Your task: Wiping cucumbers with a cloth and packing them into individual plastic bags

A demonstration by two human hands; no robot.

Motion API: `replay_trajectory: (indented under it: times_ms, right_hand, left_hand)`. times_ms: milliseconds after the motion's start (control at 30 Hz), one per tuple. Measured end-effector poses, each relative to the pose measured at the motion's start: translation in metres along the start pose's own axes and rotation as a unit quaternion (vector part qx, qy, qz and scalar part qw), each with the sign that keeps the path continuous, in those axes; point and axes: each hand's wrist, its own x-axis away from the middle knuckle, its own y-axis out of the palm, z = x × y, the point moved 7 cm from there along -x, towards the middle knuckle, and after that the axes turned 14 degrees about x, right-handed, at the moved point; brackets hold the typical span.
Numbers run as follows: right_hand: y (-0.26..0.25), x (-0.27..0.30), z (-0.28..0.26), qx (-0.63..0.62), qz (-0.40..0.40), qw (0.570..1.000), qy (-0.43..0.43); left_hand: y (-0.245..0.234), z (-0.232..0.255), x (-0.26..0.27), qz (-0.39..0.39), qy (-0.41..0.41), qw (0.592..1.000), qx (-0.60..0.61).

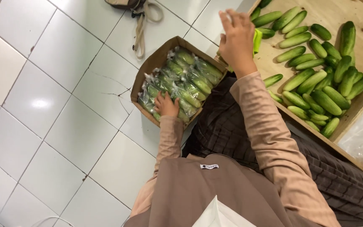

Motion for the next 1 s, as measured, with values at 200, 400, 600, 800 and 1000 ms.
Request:
replay_trajectory:
  times_ms: [200, 400, 600, 800, 1000]
  right_hand:
    - [-0.008, 0.014, 0.025, -0.126, 0.008, 0.990, -0.058]
    - [-0.073, 0.050, 0.059, -0.230, 0.223, 0.946, -0.054]
    - [-0.137, 0.140, 0.083, -0.285, 0.286, 0.914, 0.036]
    - [-0.121, 0.257, 0.111, -0.406, 0.253, 0.869, 0.128]
    - [-0.069, 0.371, 0.170, -0.464, 0.212, 0.801, 0.313]
  left_hand:
    - [0.002, 0.014, 0.011, 0.041, 0.041, 0.998, 0.015]
    - [-0.014, 0.071, 0.039, 0.141, 0.251, 0.952, 0.101]
    - [-0.065, 0.216, 0.139, 0.103, 0.485, 0.806, 0.323]
    - [-0.030, 0.316, 0.233, -0.234, 0.486, 0.662, 0.521]
    - [0.058, 0.332, 0.264, -0.296, 0.476, 0.698, 0.445]
